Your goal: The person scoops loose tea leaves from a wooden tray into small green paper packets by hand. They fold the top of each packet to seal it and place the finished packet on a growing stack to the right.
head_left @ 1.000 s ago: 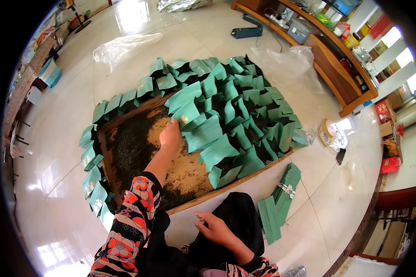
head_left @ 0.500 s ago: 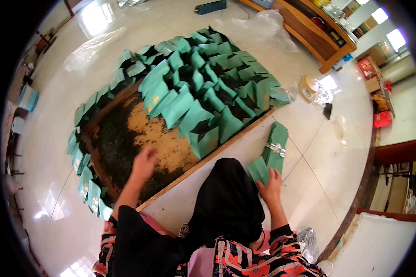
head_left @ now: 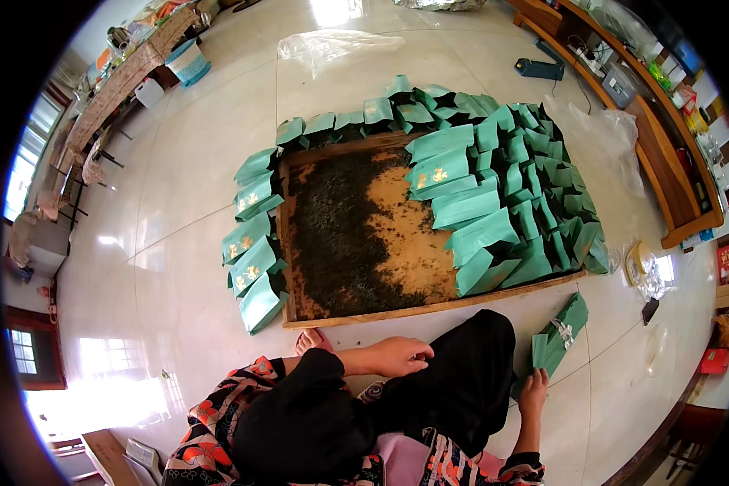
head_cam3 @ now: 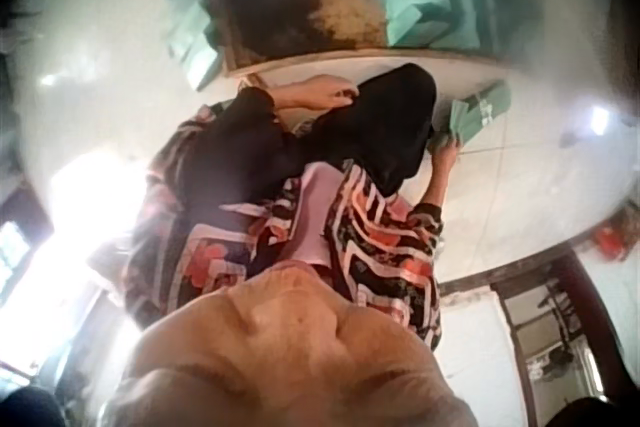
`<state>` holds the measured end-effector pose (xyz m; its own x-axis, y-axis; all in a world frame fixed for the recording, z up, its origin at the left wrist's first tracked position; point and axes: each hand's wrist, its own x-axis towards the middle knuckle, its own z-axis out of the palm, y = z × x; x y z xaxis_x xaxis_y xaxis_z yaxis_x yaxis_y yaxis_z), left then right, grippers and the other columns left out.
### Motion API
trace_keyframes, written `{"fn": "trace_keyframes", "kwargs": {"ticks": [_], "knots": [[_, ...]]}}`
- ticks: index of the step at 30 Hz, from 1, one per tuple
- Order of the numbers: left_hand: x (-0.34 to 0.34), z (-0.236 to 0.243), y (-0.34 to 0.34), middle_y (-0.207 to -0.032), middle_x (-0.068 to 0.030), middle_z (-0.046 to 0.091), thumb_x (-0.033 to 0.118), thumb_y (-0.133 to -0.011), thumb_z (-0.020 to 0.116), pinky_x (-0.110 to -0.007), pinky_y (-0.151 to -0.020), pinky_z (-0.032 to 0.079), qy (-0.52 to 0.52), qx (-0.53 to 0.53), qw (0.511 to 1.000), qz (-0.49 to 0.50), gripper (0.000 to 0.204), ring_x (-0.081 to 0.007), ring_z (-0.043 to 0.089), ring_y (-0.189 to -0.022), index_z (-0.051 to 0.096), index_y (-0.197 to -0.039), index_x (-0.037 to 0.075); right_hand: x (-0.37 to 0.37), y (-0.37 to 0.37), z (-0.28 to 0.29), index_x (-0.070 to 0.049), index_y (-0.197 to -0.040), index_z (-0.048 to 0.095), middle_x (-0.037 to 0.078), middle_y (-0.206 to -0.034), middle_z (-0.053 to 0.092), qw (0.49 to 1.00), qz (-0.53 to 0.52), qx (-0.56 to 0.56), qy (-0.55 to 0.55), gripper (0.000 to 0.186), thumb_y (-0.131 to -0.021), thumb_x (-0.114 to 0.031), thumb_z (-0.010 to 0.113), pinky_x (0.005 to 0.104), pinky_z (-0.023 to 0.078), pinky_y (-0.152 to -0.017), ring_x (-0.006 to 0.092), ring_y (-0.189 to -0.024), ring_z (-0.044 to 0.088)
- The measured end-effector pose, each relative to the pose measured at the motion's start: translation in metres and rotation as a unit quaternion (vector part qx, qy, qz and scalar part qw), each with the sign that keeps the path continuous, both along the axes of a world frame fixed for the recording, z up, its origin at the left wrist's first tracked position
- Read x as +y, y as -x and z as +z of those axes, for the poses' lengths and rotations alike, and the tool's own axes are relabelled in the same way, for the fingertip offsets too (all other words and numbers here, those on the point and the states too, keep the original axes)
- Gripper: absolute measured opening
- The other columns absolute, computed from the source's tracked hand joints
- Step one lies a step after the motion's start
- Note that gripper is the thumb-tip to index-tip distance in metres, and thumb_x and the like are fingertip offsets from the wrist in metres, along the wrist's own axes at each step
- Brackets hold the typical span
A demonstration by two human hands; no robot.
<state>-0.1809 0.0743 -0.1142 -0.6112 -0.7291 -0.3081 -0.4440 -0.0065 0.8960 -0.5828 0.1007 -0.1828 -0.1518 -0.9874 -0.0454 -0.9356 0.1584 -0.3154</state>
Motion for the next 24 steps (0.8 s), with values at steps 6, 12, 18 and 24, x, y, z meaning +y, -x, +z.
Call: {"fn": "trace_keyframes", "kwargs": {"ticks": [6, 12, 18, 24], "knots": [[0.000, 0.012, -0.006, -0.095, -0.0104, 0.060, 0.019, -0.087, 0.053, -0.033, -0.072, 0.047, 0.054, 0.020, 0.998, 0.011, 0.024, -0.0215, 0.060, -0.084, 0.057, -0.105, 0.005, -0.036, -0.028, 0.097, 0.001, -0.087, 0.056, 0.017, -0.075, 0.055, 0.987, -0.083, -0.095, 0.102, 0.016, -0.089, -0.013, 0.048, 0.0385, 0.044, -0.064, 0.0329, -0.069, 0.054], [-0.019, 0.035, -0.013, -0.088, -0.0001, 0.061, 0.024, -0.092, 0.052, -0.029, -0.077, 0.044, -0.150, 0.351, 0.879, 0.285, 0.025, -0.0130, 0.056, -0.085, 0.061, -0.104, 0.005, -0.075, -0.185, 0.175, 0.000, -0.079, 0.057, 0.003, -0.067, 0.053, 0.952, 0.091, -0.282, -0.081, 0.022, -0.090, -0.019, 0.052, 0.0266, 0.039, -0.055, 0.0098, -0.062, 0.047], [-0.021, 0.049, -0.046, -0.093, -0.0006, 0.062, 0.020, -0.090, 0.056, -0.027, -0.080, 0.044, -0.216, 0.243, 0.878, 0.352, 0.025, -0.0105, 0.055, -0.086, 0.061, -0.108, 0.003, -0.082, -0.242, 0.146, 0.000, -0.081, 0.057, -0.002, -0.069, 0.053, 0.871, 0.210, -0.420, -0.143, 0.019, -0.089, -0.016, 0.056, 0.0214, 0.038, -0.057, 0.0050, -0.063, 0.044], [-0.017, 0.054, -0.064, -0.097, -0.0019, 0.064, 0.016, -0.086, 0.063, -0.026, -0.075, 0.045, -0.114, 0.239, 0.859, 0.437, 0.023, -0.0077, 0.055, -0.086, 0.062, -0.105, 0.003, -0.081, -0.249, 0.127, 0.002, -0.104, 0.055, 0.003, -0.092, 0.058, 0.829, 0.204, -0.492, -0.172, 0.023, -0.091, -0.016, 0.052, 0.0233, 0.043, -0.076, 0.0096, -0.086, 0.053]]}}
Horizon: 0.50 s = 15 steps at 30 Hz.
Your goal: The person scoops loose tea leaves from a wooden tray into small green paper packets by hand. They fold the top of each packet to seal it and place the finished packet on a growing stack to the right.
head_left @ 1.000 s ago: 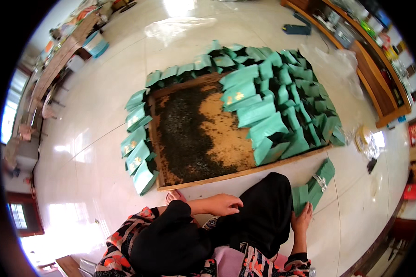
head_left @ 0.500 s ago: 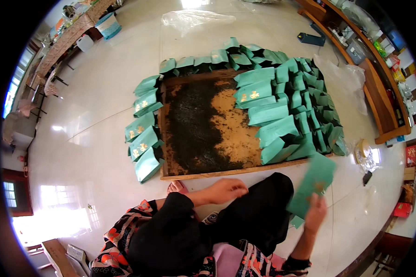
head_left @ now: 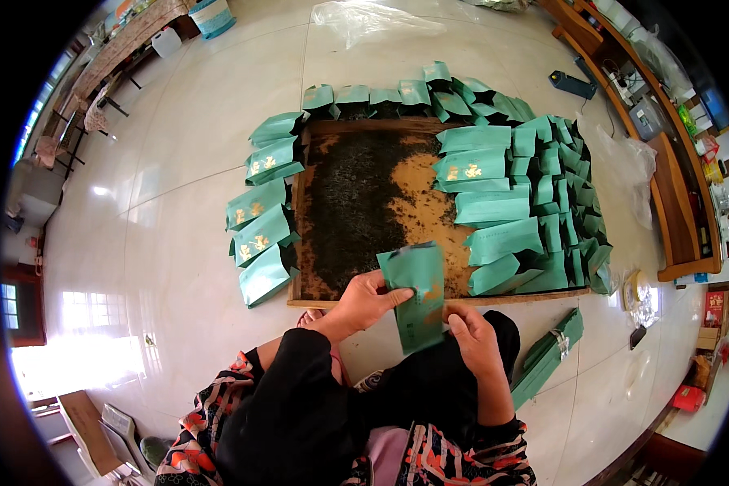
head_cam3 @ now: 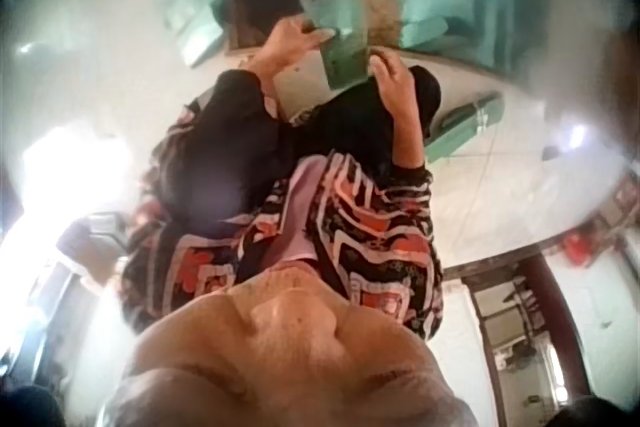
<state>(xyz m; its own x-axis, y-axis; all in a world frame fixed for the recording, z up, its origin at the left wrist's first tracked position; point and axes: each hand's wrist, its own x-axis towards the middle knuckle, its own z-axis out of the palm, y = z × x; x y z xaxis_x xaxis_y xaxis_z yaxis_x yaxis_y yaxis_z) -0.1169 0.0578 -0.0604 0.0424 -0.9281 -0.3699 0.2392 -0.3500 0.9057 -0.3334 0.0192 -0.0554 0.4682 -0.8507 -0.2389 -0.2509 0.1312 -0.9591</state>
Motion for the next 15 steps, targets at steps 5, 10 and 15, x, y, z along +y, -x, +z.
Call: {"fn": "trace_keyframes", "kwargs": {"ticks": [5, 10, 15], "knots": [[0.006, 0.003, -0.009, -0.079, -0.0042, 0.060, 0.014, -0.069, 0.074, -0.031, -0.067, 0.046, 0.151, -0.350, 0.925, -0.002, 0.026, -0.0187, 0.058, -0.074, 0.063, -0.092, 0.006, 0.000, -0.011, 0.010, 0.000, -0.117, 0.049, 0.006, -0.103, 0.057, 0.999, -0.018, 0.021, 0.040, 0.031, -0.092, -0.017, 0.051, 0.0260, 0.044, -0.081, 0.0121, -0.097, 0.054], [0.002, 0.011, -0.014, -0.069, -0.0036, 0.049, 0.006, -0.053, 0.070, -0.036, -0.061, 0.041, 0.350, -0.533, 0.770, -0.023, 0.024, -0.0252, 0.053, -0.067, 0.053, -0.069, 0.010, 0.003, -0.038, 0.035, -0.004, -0.126, 0.041, 0.005, -0.103, 0.056, 0.975, -0.071, -0.131, -0.162, 0.036, -0.090, -0.009, 0.047, 0.0256, 0.045, -0.078, 0.0127, -0.094, 0.054], [0.006, 0.009, -0.007, -0.078, -0.0019, 0.053, 0.015, -0.060, 0.067, -0.035, -0.077, 0.043, 0.429, -0.559, 0.703, -0.095, 0.022, -0.0222, 0.056, -0.077, 0.054, -0.078, 0.013, 0.011, -0.040, 0.002, -0.003, -0.122, 0.048, 0.006, -0.104, 0.058, 0.946, -0.116, -0.224, -0.202, 0.037, -0.085, 0.001, 0.047, 0.0254, 0.045, -0.080, 0.0155, -0.094, 0.057]]}}
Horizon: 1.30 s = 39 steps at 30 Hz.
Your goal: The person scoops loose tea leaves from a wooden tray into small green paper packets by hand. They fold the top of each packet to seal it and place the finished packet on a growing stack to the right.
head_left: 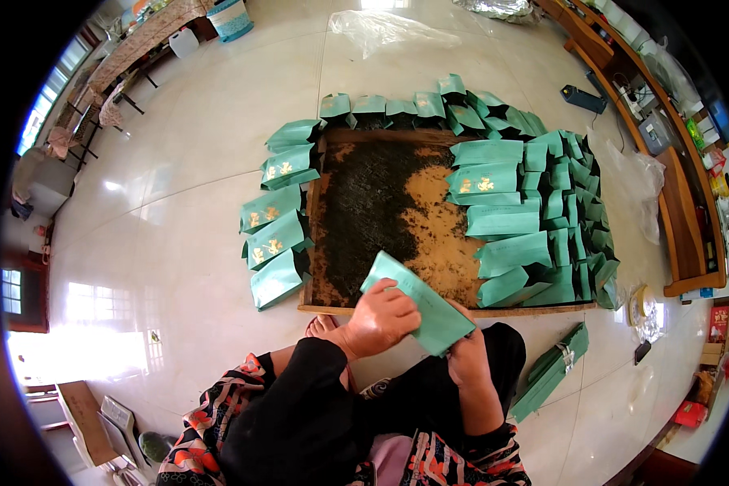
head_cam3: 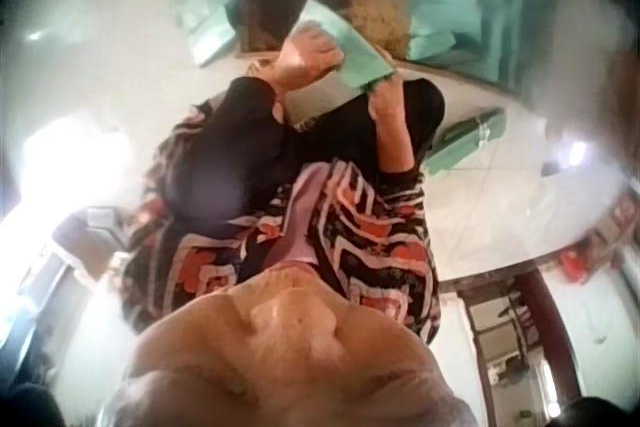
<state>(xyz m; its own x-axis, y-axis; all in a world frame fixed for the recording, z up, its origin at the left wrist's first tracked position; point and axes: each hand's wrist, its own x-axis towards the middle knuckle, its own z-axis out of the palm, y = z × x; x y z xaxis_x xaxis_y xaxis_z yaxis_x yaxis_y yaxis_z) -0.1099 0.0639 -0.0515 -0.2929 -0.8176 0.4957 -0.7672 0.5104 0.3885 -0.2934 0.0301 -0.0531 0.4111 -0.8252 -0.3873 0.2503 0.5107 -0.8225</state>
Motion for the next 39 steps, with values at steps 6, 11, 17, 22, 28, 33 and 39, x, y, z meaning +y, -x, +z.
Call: {"fn": "trace_keyframes", "kwargs": {"ticks": [6, 11, 17, 22, 28, 33, 39], "knots": [[0.007, 0.016, 0.017, -0.122, -0.0153, 0.048, 0.040, -0.068, 0.075, -0.042, -0.099, 0.033, -0.348, 0.278, 0.895, -0.036, 0.085, -0.0313, 0.043, -0.117, 0.034, -0.134, 0.007, -0.003, -0.015, 0.002, -0.002, -0.116, 0.051, 0.014, -0.100, 0.056, 0.868, -0.019, 0.312, 0.386, 0.046, -0.071, 0.007, 0.050, 0.0307, 0.045, -0.079, 0.0261, -0.088, 0.058], [-0.004, 0.008, 0.008, -0.125, -0.0160, 0.047, 0.029, -0.078, 0.069, -0.037, -0.093, 0.042, -0.440, 0.492, 0.751, -0.010, 0.077, -0.0295, 0.044, -0.119, 0.025, -0.140, 0.012, -0.008, -0.027, 0.005, -0.003, -0.115, 0.051, 0.016, -0.095, 0.054, 0.877, -0.015, 0.260, 0.404, 0.050, -0.066, 0.004, 0.058, 0.0368, 0.046, -0.075, 0.0319, -0.088, 0.056], [-0.004, 0.022, 0.003, -0.092, -0.0158, 0.058, 0.000, -0.068, 0.056, -0.041, -0.075, 0.046, -0.251, 0.117, 0.953, 0.123, 0.075, -0.0369, 0.056, -0.084, 0.033, -0.137, 0.017, -0.010, -0.027, -0.001, -0.002, -0.103, 0.058, 0.014, -0.090, 0.058, 0.787, 0.060, 0.292, 0.540, 0.040, -0.064, 0.008, 0.059, 0.0335, 0.048, -0.069, 0.0294, -0.082, 0.060], [-0.013, 0.014, -0.006, -0.074, -0.0074, 0.054, -0.003, -0.062, 0.055, -0.042, -0.080, 0.042, -0.160, -0.063, 0.972, 0.158, 0.070, -0.0282, 0.054, -0.070, 0.045, -0.129, 0.017, -0.033, -0.008, -0.036, -0.003, -0.088, 0.058, 0.012, -0.086, 0.059, 0.846, -0.083, 0.339, 0.402, 0.015, -0.074, -0.001, 0.058, 0.0341, 0.046, -0.059, 0.0266, -0.074, 0.059], [-0.018, -0.005, -0.004, -0.071, -0.0067, 0.053, 0.001, -0.065, 0.058, -0.045, -0.081, 0.040, -0.058, -0.122, 0.980, 0.146, 0.053, -0.0249, 0.054, -0.066, 0.052, -0.117, 0.009, -0.017, -0.004, -0.094, -0.005, -0.085, 0.057, 0.008, -0.081, 0.060, 0.888, 0.132, -0.282, -0.339, 0.022, -0.089, -0.026, 0.054, 0.0308, 0.048, -0.060, 0.0188, -0.074, 0.059], [-0.015, -0.011, -0.002, -0.067, -0.0068, 0.053, 0.004, -0.067, 0.060, -0.041, -0.076, 0.042, -0.037, -0.108, 0.987, 0.117, 0.044, -0.0239, 0.054, -0.062, 0.053, -0.111, 0.001, 0.000, -0.044, -0.044, -0.003, -0.095, 0.057, 0.007, -0.088, 0.061, 0.902, -0.110, -0.248, -0.335, 0.021, -0.093, -0.020, 0.047, 0.0338, 0.050, -0.073, 0.0234, -0.083, 0.060], [-0.019, -0.006, 0.011, -0.064, -0.0067, 0.054, 0.004, -0.070, 0.060, -0.034, -0.064, 0.042, -0.012, -0.107, 0.990, 0.086, 0.042, -0.0226, 0.054, -0.058, 0.052, -0.111, -0.001, -0.011, -0.053, -0.052, -0.001, -0.114, 0.049, 0.011, -0.105, 0.057, 0.945, -0.092, -0.281, -0.143, 0.026, -0.088, -0.003, 0.045, 0.0313, 0.047, -0.080, 0.0206, -0.095, 0.057]]}}
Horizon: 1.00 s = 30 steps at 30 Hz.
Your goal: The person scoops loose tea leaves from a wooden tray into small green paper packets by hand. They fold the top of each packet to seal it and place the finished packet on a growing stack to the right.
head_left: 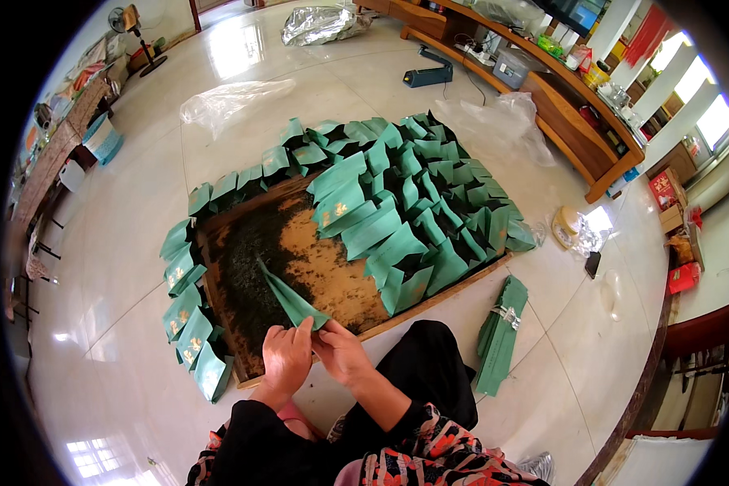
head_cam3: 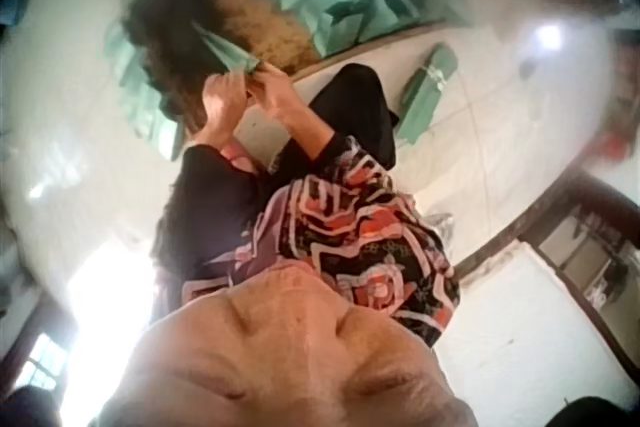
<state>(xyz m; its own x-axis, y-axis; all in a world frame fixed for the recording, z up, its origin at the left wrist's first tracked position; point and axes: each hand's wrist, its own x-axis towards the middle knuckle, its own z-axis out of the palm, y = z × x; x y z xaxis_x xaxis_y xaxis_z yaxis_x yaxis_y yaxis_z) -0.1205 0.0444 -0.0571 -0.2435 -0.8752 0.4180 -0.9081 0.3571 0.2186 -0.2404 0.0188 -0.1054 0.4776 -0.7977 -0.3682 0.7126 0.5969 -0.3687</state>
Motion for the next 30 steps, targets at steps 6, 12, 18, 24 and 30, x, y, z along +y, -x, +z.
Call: {"fn": "trace_keyframes", "kwargs": {"ticks": [6, 12, 18, 24, 30], "knots": [[0.008, 0.009, 0.023, -0.062, -0.0054, 0.051, 0.004, -0.070, 0.059, -0.033, -0.056, 0.041, -0.034, 0.018, 0.998, -0.054, 0.044, -0.0214, 0.052, -0.055, 0.052, -0.113, -0.001, -0.021, 0.000, -0.076, -0.002, -0.118, 0.049, 0.007, -0.111, 0.054, 0.876, 0.015, 0.346, 0.335, 0.028, -0.091, -0.011, 0.045, 0.0296, 0.043, -0.084, 0.0171, -0.097, 0.052], [0.025, 0.006, 0.031, -0.062, -0.0030, 0.051, 0.006, -0.072, 0.058, -0.033, -0.056, 0.041, -0.079, 0.023, 0.983, -0.165, 0.039, -0.0197, 0.052, -0.055, 0.053, -0.111, 0.006, -0.017, 0.014, -0.077, -0.002, -0.119, 0.047, 0.007, -0.112, 0.053, 0.877, 0.046, 0.297, 0.374, 0.029, -0.092, -0.011, 0.044, 0.0295, 0.042, -0.085, 0.0172, -0.099, 0.051], [0.029, 0.011, 0.022, -0.075, -0.0065, 0.053, 0.010, -0.084, 0.054, -0.029, -0.060, 0.043, -0.226, 0.343, 0.906, -0.102, 0.031, -0.0171, 0.053, -0.063, 0.049, -0.114, 0.003, -0.019, 0.027, -0.062, -0.002, -0.120, 0.046, 0.007, -0.114, 0.052, 0.911, 0.101, 0.246, 0.314, 0.030, -0.092, -0.011, 0.044, 0.0295, 0.042, -0.087, 0.0173, -0.101, 0.050], [0.008, -0.005, -0.015, -0.080, -0.0005, 0.053, 0.017, -0.090, 0.053, -0.022, -0.061, 0.041, -0.350, 0.484, 0.788, 0.149, 0.024, -0.0067, 0.047, -0.068, 0.047, -0.105, -0.001, 0.020, 0.042, -0.031, -0.002, -0.122, 0.045, 0.007, -0.116, 0.051, 0.959, 0.192, 0.088, 0.189, 0.031, -0.092, -0.012, 0.043, 0.0294, 0.041, -0.088, 0.0174, -0.103, 0.049], [0.018, -0.011, 0.001, -0.078, 0.0006, 0.053, 0.010, -0.088, 0.049, -0.024, -0.062, 0.041, -0.357, 0.457, 0.807, 0.109, 0.008, -0.0073, 0.047, -0.069, 0.051, -0.089, 0.003, 0.039, 0.058, -0.017, -0.002, -0.123, 0.043, 0.007, -0.118, 0.049, 0.962, 0.218, 0.053, 0.154, 0.032, -0.093, -0.012, 0.042, 0.0293, 0.040, -0.089, 0.0175, -0.105, 0.048]]}}
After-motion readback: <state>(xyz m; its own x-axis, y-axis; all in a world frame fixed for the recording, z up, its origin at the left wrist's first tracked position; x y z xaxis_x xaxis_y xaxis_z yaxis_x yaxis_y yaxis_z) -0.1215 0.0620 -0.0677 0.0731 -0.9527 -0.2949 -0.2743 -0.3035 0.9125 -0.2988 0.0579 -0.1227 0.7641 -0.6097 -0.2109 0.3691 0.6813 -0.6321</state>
